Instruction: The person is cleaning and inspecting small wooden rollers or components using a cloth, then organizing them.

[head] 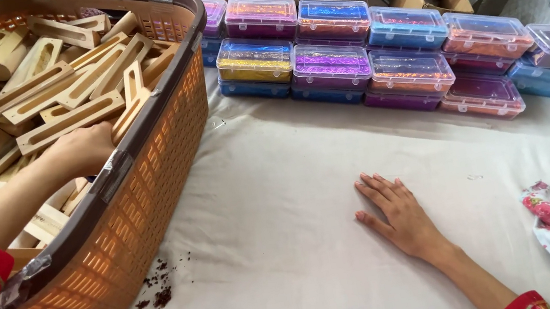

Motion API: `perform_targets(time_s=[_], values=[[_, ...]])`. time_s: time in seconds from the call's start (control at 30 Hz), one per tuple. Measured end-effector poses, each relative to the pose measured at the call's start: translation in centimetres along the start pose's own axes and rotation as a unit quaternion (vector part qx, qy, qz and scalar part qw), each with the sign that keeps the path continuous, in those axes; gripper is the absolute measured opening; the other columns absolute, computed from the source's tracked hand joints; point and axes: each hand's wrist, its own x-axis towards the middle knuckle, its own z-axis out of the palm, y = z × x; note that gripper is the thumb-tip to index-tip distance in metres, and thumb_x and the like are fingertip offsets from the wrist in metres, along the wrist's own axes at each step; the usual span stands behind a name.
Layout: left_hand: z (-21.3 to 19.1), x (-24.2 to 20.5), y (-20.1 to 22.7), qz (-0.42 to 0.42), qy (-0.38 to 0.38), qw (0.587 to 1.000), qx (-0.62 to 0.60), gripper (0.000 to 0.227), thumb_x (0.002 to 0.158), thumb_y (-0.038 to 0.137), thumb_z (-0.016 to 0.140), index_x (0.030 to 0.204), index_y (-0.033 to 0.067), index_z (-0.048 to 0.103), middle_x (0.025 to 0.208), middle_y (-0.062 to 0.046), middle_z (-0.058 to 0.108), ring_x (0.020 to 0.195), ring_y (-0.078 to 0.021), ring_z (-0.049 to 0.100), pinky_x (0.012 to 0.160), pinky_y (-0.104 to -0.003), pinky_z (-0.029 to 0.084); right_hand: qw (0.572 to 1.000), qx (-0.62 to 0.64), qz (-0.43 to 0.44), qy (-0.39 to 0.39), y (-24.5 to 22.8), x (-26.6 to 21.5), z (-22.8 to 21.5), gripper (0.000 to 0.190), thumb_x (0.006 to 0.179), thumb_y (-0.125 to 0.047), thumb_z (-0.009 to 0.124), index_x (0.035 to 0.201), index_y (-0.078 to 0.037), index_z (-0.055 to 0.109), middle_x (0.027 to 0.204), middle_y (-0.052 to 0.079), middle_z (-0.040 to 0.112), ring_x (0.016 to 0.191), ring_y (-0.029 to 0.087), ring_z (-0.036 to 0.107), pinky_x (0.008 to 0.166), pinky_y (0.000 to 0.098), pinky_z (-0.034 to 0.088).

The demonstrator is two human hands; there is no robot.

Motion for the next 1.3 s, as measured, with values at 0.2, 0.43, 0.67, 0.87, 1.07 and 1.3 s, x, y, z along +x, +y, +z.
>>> perform_targets(time_s=[0.2,0.43,0.67,0.87,1.07,1.3], values=[[-1.7,-0.1,1.2,-0.028,-0.028,0.999,0.01,0.044,0.09,0.049,0.068,0.107,0.0089,0.073,0.096,-0.016,0.078,0.089,-0.0278,0.076,0.074,-0.038,0.058,1.0,-0.006,-0.002,-0.003,0.0,0.1,-0.1,0.068,0.097,-0.057,0.048,0.15,-0.015,0.046,0.161,0.007,0.038,0.151,0.025,0.028,0.123,0.0475,0.018],[-8.1,-3.9,2.8,0.044,0.219,0.936,-0.272,0.036,0.091,0.039,0.075,0.113,0.0111,0.069,0.093,-0.007,0.072,0.084,-0.0158,0.068,0.077,-0.033,0.054,0.999,-0.007,-0.026,0.018,0.8,0.1,0.7,0.067,0.097,-0.056,0.048,0.151,-0.016,0.046,0.16,0.006,0.039,0.151,0.024,0.029,0.123,0.0477,0.019],[-9.1,-4.7,3.9,0.156,0.249,0.805,-0.515,0.037,0.088,0.029,0.076,0.119,0.0142,0.064,0.098,0.0,0.071,0.094,-0.0099,0.067,0.088,-0.032,0.054,0.999,-0.027,-0.014,0.021,1.0,0.1,1.0,0.067,0.096,-0.057,0.047,0.15,-0.017,0.046,0.159,0.005,0.04,0.15,0.023,0.029,0.122,0.0475,0.018],[-9.5,-4.7,3.3,0.129,0.24,0.787,-0.554,0.039,0.09,0.039,0.071,0.114,0.0099,0.063,0.101,-0.006,0.059,0.092,-0.0151,0.058,0.085,-0.034,0.048,0.999,-0.029,-0.018,0.021,1.3,0.1,1.3,0.068,0.096,-0.058,0.047,0.15,-0.017,0.046,0.159,0.005,0.04,0.15,0.024,0.029,0.122,0.0476,0.018],[-8.2,-2.6,1.8,0.175,0.297,0.802,-0.487,0.083,0.094,0.08,0.057,0.126,0.0045,0.046,0.104,-0.005,0.058,0.1,-0.0157,0.062,0.091,-0.037,0.055,0.999,-0.025,-0.019,0.022,1.3,0.1,1.3,0.068,0.096,-0.058,0.047,0.15,-0.017,0.046,0.159,0.006,0.04,0.15,0.024,0.03,0.123,0.0479,0.018],[-8.4,-1.9,1.1,0.181,0.315,0.797,-0.483,0.093,0.097,0.087,0.048,0.128,-0.0009,0.038,0.101,-0.005,0.055,0.092,-0.0115,0.062,0.083,-0.033,0.058,0.999,-0.024,-0.018,0.022,1.1,0.2,1.0,0.068,0.096,-0.057,0.048,0.15,-0.017,0.046,0.159,0.006,0.041,0.15,0.024,0.03,0.123,0.0478,0.018]])
